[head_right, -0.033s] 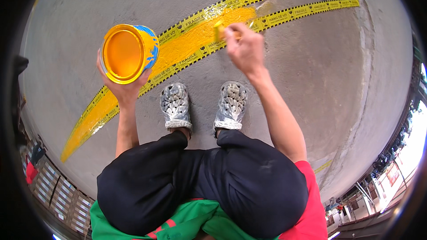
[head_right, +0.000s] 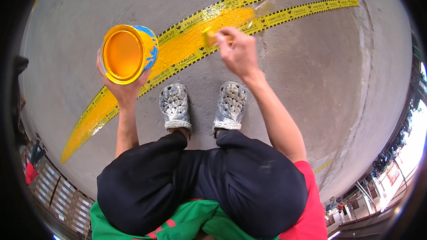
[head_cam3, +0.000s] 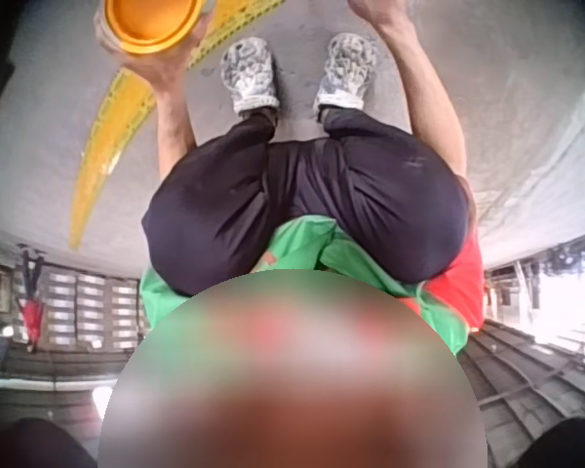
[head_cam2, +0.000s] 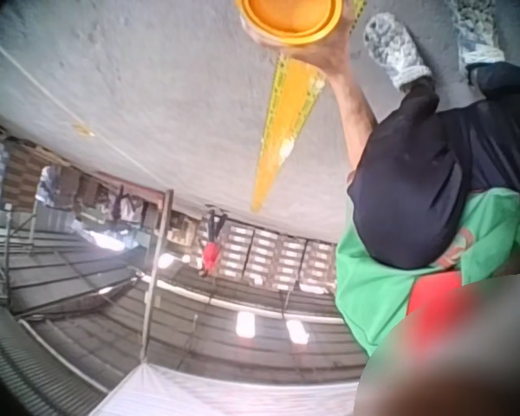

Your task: The person paints yellow lines on a concrete floor using a paintbrush and a paint can. They repeatedly dip the brush into the can and apply paint along pre-marked tape lines, moving across the floor to cover multiple sections.

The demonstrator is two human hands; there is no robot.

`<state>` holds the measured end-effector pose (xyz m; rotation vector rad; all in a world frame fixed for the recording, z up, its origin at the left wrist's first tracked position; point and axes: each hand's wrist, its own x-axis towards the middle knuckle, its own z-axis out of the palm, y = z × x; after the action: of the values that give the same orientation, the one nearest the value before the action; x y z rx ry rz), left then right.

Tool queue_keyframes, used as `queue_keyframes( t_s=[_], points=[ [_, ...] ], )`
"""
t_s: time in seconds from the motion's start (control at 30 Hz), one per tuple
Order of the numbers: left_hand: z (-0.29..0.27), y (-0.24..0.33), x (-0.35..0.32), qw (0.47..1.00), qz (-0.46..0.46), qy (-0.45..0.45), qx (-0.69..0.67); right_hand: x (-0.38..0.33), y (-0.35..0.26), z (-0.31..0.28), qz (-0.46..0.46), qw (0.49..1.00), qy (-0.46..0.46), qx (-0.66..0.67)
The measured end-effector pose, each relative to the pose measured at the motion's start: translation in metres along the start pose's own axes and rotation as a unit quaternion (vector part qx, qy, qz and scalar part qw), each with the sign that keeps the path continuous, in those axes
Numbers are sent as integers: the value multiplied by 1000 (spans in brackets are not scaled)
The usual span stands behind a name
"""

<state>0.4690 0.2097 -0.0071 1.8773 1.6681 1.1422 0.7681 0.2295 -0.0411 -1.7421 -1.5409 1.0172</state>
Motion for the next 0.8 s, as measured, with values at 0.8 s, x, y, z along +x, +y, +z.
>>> queue_keyframes(
  t_s=[0.8],
  points=[
    [2,5,-2,998,19,-40,42,31,42,-65,28,987,136,-84]
  ],
)
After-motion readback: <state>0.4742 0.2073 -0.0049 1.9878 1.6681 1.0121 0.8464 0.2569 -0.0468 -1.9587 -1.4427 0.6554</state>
